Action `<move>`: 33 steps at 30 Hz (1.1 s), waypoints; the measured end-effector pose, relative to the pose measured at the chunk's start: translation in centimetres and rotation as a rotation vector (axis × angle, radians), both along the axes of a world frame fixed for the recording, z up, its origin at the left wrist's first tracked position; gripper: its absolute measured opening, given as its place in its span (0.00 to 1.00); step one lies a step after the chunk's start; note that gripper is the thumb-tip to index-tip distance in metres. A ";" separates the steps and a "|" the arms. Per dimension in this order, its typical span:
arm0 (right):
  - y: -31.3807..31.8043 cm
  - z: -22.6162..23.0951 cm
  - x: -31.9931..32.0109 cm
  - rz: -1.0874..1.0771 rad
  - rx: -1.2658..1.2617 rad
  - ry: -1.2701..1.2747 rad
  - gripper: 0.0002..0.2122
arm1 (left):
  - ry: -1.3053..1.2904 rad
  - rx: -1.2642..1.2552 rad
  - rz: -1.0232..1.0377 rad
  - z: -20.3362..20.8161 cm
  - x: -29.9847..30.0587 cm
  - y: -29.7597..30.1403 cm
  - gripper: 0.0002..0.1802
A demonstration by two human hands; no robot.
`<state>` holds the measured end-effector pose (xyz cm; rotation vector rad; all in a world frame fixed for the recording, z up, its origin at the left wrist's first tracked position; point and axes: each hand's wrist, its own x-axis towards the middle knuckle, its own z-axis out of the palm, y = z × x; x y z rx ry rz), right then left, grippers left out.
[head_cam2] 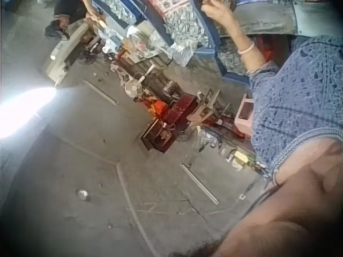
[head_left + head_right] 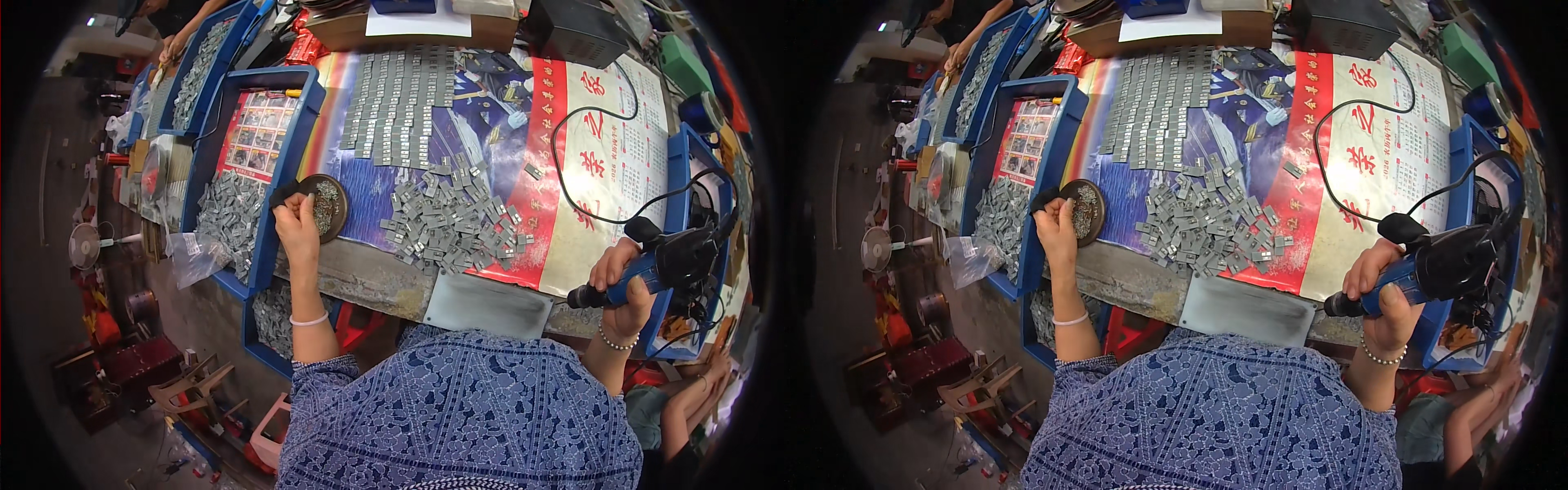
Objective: The person picks small pins from a dish by hand, inserts them into component parts, fastens them using an electric screwdriver, and organizes the assembled parts into rows on the table.
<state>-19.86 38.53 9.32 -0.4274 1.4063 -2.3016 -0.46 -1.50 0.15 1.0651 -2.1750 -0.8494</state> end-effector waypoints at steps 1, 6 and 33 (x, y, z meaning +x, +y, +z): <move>0.0 0.0 0.0 0.003 0.000 0.000 0.27 | 0.070 0.054 0.001 0.0 0.1 -0.1 0.10; 0.4 -0.2 0.4 0.011 -0.034 0.018 0.27 | 0.598 0.600 -0.038 1.2 0.6 1.1 0.11; -1.3 3.3 2.0 0.166 -0.326 0.476 0.21 | 0.269 2.061 -0.515 5.0 -8.4 22.7 0.11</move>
